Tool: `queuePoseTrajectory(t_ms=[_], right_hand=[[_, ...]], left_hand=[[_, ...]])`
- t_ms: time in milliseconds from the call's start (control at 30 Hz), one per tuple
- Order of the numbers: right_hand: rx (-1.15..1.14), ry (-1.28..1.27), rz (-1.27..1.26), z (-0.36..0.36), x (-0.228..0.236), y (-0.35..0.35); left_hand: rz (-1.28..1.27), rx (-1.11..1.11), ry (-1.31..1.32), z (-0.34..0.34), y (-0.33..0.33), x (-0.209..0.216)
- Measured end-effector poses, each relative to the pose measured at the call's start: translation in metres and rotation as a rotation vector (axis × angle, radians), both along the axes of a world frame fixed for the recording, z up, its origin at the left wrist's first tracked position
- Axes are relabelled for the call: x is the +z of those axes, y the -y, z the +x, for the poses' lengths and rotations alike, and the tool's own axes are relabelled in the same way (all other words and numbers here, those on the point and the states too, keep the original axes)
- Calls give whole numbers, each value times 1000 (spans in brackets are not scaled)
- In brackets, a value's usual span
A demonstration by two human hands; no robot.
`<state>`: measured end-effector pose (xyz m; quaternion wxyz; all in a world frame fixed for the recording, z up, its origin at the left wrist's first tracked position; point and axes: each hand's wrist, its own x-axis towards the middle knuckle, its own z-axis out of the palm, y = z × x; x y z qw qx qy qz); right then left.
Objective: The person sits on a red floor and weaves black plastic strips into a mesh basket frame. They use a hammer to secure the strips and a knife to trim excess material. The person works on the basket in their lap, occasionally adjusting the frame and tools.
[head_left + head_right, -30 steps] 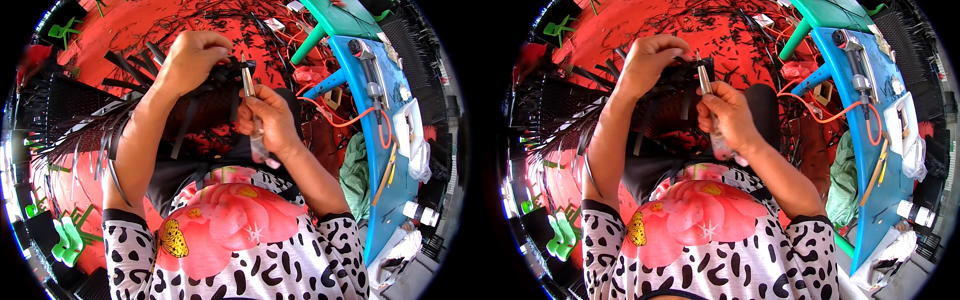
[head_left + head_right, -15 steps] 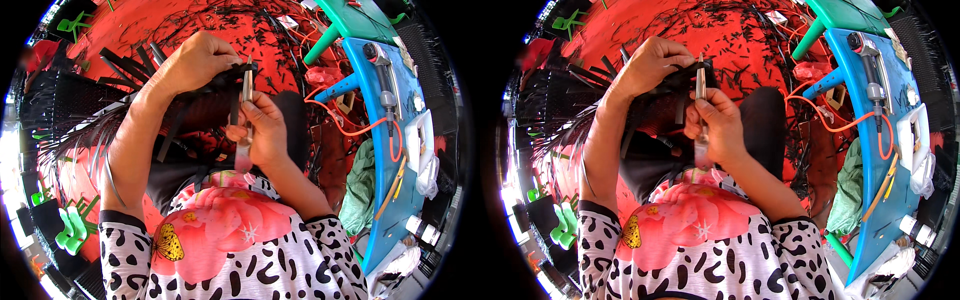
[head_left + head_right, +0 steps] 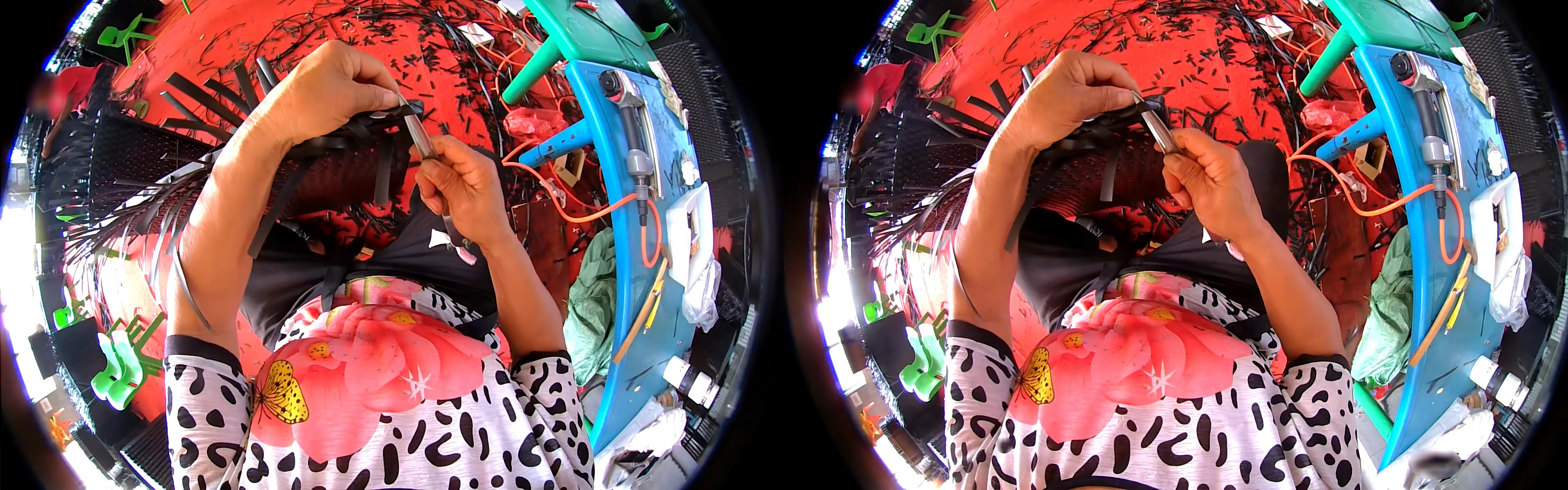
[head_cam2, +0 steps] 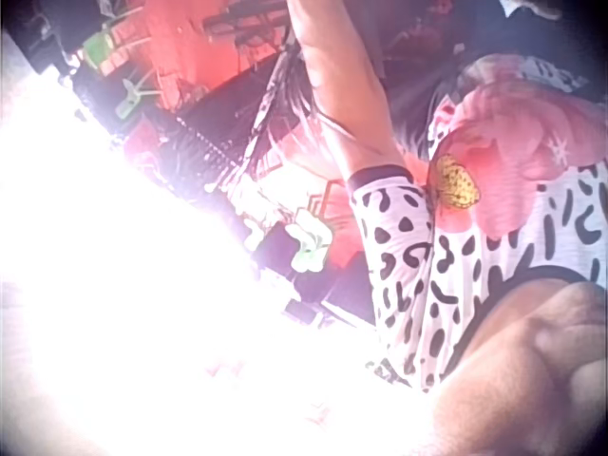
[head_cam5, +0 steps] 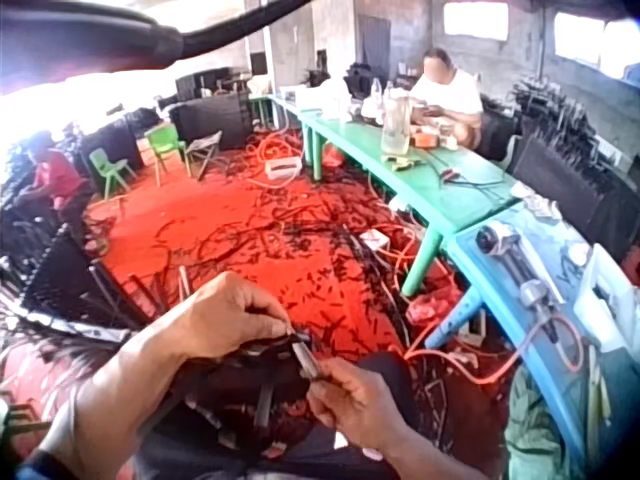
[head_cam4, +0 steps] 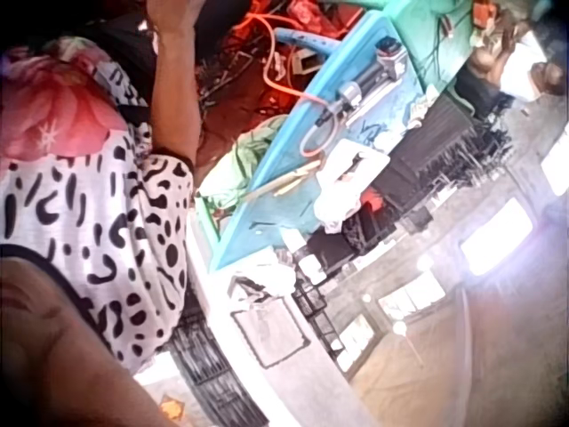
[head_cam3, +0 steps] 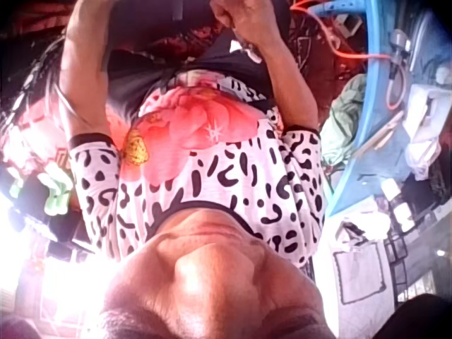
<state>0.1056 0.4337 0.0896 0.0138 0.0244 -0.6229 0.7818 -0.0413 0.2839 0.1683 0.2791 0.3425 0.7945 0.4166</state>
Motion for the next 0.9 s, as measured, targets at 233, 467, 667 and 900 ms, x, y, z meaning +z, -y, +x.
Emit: queuePoseTrajectory(t_ms=[233, 467, 667, 900], right_hand=[[54, 54, -118, 0, -3, 0], [96, 207, -310, 8, 5, 2], [91, 245, -365, 10, 8, 2], [151, 347, -587, 12, 12, 0]], left_hand=[[52, -15, 75, -4, -2, -3], [-30, -34, 51, -6, -7, -2], [-33, -77, 126, -11, -10, 0], [-70, -99, 201, -15, -12, 1]])
